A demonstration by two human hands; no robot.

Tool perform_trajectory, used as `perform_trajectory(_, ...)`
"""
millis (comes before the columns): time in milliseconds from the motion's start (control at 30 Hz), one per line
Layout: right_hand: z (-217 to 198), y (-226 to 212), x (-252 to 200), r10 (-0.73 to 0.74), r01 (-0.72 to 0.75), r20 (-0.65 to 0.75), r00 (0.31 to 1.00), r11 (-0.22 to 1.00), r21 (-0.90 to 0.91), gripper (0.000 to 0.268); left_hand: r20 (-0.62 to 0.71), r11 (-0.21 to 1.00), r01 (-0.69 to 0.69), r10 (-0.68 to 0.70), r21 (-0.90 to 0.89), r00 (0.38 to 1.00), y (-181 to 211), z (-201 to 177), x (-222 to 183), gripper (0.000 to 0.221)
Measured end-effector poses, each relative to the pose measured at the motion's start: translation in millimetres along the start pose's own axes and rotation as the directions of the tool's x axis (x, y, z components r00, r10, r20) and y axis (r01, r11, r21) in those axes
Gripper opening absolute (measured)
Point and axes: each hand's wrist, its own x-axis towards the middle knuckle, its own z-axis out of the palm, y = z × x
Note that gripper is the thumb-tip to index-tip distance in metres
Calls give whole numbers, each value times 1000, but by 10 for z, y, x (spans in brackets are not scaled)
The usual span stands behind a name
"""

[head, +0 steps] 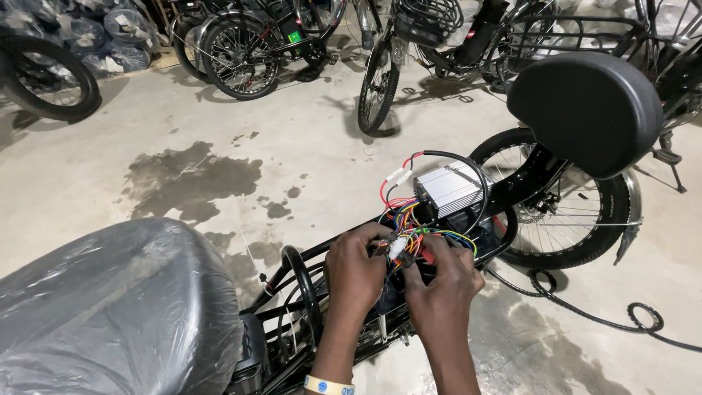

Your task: Connecting electrical wiring and the controller unit to an electric bicycle frame

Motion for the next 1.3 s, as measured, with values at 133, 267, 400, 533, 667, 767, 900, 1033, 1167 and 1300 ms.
perform_trajectory(133, 5, 38, 53, 4, 3, 63, 998, 992, -123, 30, 70, 989, 62, -52, -137, 996, 109, -96, -63, 27)
perform_trajectory(267, -31, -3, 77, 42, -37, 83, 996, 997, -71, 29, 30, 956, 135, -132, -259, 991, 129, -130, -170, 22)
perform_trajectory(400, -143, -66, 114, 141, -151, 100, 985, 983, 100, 28, 25, 900, 62, -57, -431, 998, 107, -170, -341, 23)
perform_trajectory(533, -206, -54, 129, 156, -170, 248, 956, 985, 38, 24, 54, 952, -48, 67, -302, 996, 82, -196, -456, 54)
perform_trajectory(667, -224, -9, 129, 47, -68, 245, 968, 994, 80, 15, -17, 947, -92, 91, -309, 996, 66, -129, -348, 41)
perform_trajectory(767, -253, -44, 115, 25, -47, 195, 981, 993, 107, 5, 81, 847, 201, -185, -492, 979, 92, -84, -329, 42)
perform_trajectory(900, -260, -94, 97, 126, -133, 298, 946, 991, 5, 9, -86, 827, 176, -260, -534, 962, -38, 50, -282, 39)
perform_trajectory(1033, -242, -136, 50, 230, -160, 397, 889, 967, -200, 16, -258, 820, 56, -242, -569, 935, -96, 94, -272, 48)
perform_trajectory(1167, -191, -120, 18, 162, -88, 382, 910, 975, -205, 14, -237, 779, 128, -337, -614, 911, -110, 54, -387, 45)
perform_trajectory(1300, -153, -93, 15, 128, -48, 349, 929, 973, -227, 14, -206, 964, -30, -26, -265, 978, -7, -137, -677, 28)
